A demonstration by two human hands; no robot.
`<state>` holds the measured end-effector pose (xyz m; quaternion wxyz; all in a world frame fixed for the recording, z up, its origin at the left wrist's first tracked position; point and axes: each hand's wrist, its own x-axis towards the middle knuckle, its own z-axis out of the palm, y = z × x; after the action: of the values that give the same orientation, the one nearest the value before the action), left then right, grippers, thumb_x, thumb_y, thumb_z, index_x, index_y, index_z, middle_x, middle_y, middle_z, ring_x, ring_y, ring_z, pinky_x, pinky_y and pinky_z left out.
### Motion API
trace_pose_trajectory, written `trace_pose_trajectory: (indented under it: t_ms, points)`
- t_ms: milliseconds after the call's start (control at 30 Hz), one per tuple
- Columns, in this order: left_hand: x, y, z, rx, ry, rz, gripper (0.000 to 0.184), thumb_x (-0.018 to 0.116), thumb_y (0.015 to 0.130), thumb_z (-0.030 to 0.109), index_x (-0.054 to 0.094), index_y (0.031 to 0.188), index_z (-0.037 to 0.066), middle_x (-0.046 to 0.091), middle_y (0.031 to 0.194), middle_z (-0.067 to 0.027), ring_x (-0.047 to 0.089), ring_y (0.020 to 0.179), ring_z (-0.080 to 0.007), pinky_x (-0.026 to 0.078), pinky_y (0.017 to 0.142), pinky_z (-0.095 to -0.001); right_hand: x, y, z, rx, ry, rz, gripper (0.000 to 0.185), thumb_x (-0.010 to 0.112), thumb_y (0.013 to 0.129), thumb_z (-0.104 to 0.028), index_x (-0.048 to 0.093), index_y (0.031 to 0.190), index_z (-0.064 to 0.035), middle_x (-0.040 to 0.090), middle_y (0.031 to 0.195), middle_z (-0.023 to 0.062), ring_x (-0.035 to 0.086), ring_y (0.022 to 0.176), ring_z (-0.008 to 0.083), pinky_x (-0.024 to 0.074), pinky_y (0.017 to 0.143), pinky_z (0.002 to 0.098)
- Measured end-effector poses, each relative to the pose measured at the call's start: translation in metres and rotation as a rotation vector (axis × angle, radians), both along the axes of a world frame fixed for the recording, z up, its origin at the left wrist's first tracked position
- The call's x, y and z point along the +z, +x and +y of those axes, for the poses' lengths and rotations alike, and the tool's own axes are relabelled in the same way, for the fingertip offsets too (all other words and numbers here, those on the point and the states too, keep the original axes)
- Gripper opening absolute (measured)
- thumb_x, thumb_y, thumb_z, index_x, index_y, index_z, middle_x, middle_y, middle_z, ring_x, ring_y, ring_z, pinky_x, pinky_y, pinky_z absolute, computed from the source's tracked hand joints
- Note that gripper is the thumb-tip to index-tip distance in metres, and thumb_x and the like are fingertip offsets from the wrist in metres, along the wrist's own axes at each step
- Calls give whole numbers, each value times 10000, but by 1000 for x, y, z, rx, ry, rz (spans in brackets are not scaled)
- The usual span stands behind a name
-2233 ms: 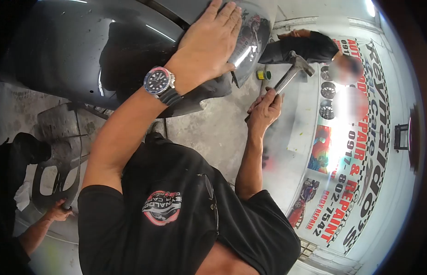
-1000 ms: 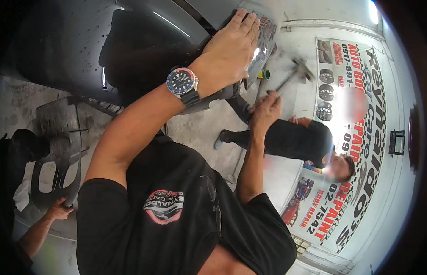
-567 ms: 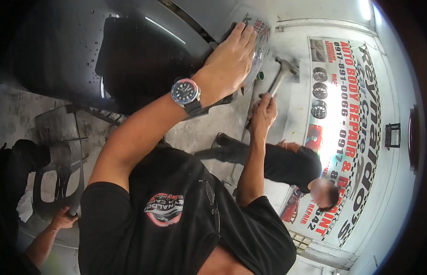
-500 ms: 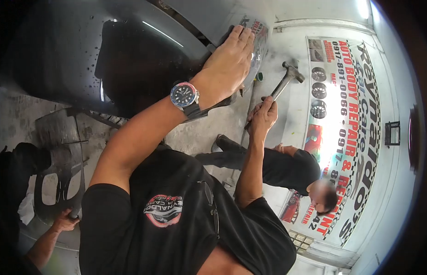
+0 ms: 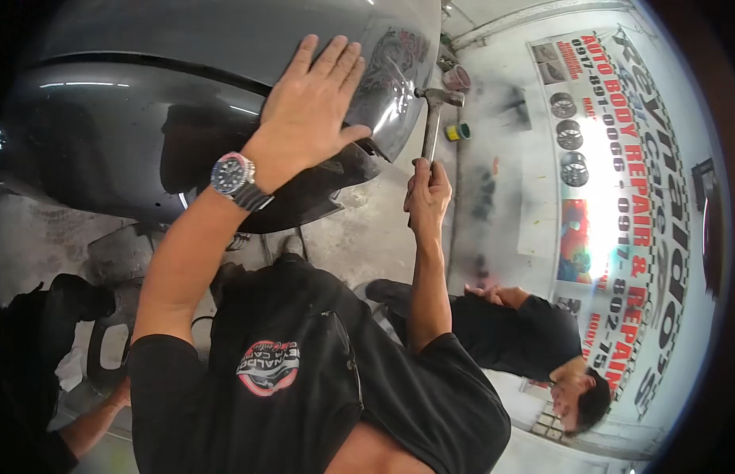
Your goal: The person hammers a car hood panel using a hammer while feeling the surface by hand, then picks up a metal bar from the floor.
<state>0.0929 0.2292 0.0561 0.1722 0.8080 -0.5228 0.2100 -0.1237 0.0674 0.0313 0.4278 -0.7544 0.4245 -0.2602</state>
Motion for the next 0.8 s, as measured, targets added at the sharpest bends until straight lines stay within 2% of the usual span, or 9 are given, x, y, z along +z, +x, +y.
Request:
trace_pose_trajectory:
  t_ms: [267,500,600,700,800]
  points:
    - [10,-4,-43,111,288,-87,960,526,985,669,316,1616,-23,270,1716,-170,225,1599,-305,172,1285,-586,-56,-43,-36,112,36,-186,311,586,1096,-287,643,1028,11,481,586,-24,426,434,49,337,387,247]
    - [-1,-1,-143,136,382,-164,987,475,996,692,287,1616,-53,247,1715,-214,199,1606,-334,158,1293,-569,-75,-53,-59,181,168,-289,290,575,1100,-279,640,1023,-7,481,594,-32,415,436,47,331,391,247]
    - [-9,-12,-169,144,399,-207,987,492,990,686,301,1608,-60,256,1710,-220,206,1603,-341,168,1298,-540,-75,-61,-67,163,248,-260,323,615,1075,-272,585,884,-14,483,665,10,435,605,97,384,551,320]
    - [-14,-30,-156,38,442,-200,981,518,982,678,326,1596,-62,272,1704,-217,214,1599,-343,171,1300,-531,-102,-68,-86,201,8,-248,275,578,1096,-271,632,995,-21,477,598,-37,416,458,45,325,405,262]
    - [-18,-43,-131,-52,415,-176,986,517,977,690,343,1589,-64,276,1703,-218,219,1597,-349,180,1297,-530,-93,-73,-88,190,42,-218,269,585,1090,-262,634,974,-24,479,615,-39,422,505,45,336,446,271]
